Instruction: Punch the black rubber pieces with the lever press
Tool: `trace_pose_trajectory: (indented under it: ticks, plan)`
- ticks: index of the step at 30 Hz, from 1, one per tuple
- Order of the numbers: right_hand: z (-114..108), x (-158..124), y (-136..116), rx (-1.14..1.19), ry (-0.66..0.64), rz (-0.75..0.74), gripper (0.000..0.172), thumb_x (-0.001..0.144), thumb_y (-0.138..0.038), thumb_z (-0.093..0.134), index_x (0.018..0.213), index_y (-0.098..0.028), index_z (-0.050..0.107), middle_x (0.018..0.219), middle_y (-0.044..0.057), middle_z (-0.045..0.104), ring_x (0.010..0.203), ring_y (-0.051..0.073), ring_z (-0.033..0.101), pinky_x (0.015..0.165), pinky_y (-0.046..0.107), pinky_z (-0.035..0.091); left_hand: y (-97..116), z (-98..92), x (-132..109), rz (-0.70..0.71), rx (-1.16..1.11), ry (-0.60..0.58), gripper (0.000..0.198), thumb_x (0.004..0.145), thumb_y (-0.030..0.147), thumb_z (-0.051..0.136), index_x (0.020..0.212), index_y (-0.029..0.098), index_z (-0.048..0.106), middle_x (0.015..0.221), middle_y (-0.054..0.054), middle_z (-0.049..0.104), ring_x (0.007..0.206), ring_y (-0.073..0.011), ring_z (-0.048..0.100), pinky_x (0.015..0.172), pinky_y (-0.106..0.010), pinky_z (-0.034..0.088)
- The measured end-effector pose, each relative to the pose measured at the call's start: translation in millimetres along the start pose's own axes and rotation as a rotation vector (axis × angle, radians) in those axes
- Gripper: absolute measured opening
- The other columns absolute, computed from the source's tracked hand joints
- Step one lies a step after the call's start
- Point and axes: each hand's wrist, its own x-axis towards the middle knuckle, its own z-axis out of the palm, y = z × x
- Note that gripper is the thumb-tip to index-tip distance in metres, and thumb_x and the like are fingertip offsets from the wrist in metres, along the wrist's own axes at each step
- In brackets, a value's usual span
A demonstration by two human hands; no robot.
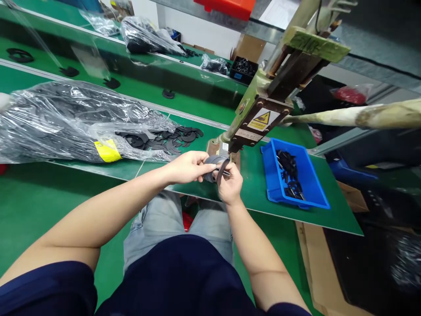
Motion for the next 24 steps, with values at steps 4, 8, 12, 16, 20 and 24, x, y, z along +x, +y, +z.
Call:
trace_pose_trajectory:
  ticks: [4, 8, 12, 16, 20, 24]
  plan:
    - [-1.5, -5.9, -0.7, -0.028, 0.045, -0.052, 0.029, 0.095, -0.051, 0.07, 0.094, -0.023, 0.064, 0.095, 0.004, 0.071, 0.087, 0.015, 0.067, 0.082, 0.032, 0.059, 3.1, 2.7, 1.4, -0.039, -0.037, -0.043, 0.042, 0.088, 0.053, 0.082, 0.08, 0.019, 0.059, 0.064, 0.001, 0.065, 0.052, -0.0122, 0.064, 0.045, -0.02, 0.043]
    - [-5.3, -6.1, -4.5, -0.095, 0.034, -0.084, 0.026, 0.1, -0.048, 0.064, 0.096, -0.022, 0.064, 0.095, 0.004, 0.072, 0.087, 0.016, 0.068, 0.08, 0.032, 0.059, 2.4, 2.3, 8.1, -0.119, -0.154, -0.12, 0.045, 0.087, 0.054, 0.084, 0.076, 0.019, 0.058, 0.057, 0.001, 0.061, 0.048, -0.0118, 0.061, 0.047, -0.021, 0.046]
    - [-16.9, 1.8, -11.8, -0.188, -0.039, -0.131, 0.022, 0.1, -0.041, 0.066, 0.11, -0.023, 0.069, 0.104, 0.005, 0.075, 0.092, 0.016, 0.072, 0.085, 0.033, 0.061, -0.9, -5.9, 15.9, -0.14, -0.122, -0.061, 0.046, 0.087, 0.052, 0.085, 0.074, 0.019, 0.057, 0.055, 0.001, 0.06, 0.048, -0.0108, 0.06, 0.045, -0.019, 0.043]
    - [-27.9, 8.4, -17.3, -0.276, -0.07, -0.234, 0.014, 0.097, -0.033, 0.069, 0.108, -0.025, 0.072, 0.104, 0.005, 0.077, 0.098, 0.019, 0.073, 0.093, 0.037, 0.061, -6.6, -10.2, 18.3, -0.135, -0.025, -0.019, 0.045, 0.09, 0.054, 0.082, 0.077, 0.02, 0.056, 0.06, 0.001, 0.061, 0.052, -0.0117, 0.06, 0.048, -0.021, 0.043]
    - [-29.4, 8.3, -15.9, -0.317, -0.062, -0.313, 0.013, 0.097, -0.03, 0.066, 0.108, -0.026, 0.072, 0.104, 0.006, 0.077, 0.098, 0.019, 0.073, 0.091, 0.039, 0.062, -8.8, -4.1, 12.8, 0.022, 0.092, 0.204, 0.04, 0.091, 0.057, 0.077, 0.101, 0.02, 0.063, 0.091, -0.003, 0.068, 0.072, -0.0141, 0.063, 0.064, -0.026, 0.051]
    - [-28.0, 7.9, -12.3, -0.34, -0.047, -0.347, 0.014, 0.097, -0.029, 0.066, 0.109, -0.025, 0.071, 0.102, 0.007, 0.076, 0.098, 0.02, 0.073, 0.089, 0.04, 0.062, -4.5, 3.1, 7.1, 0.301, 0.381, 0.415, 0.035, 0.084, 0.049, 0.085, 0.1, 0.021, 0.069, 0.109, -0.006, 0.063, 0.104, -0.022, 0.061, 0.096, -0.036, 0.052]
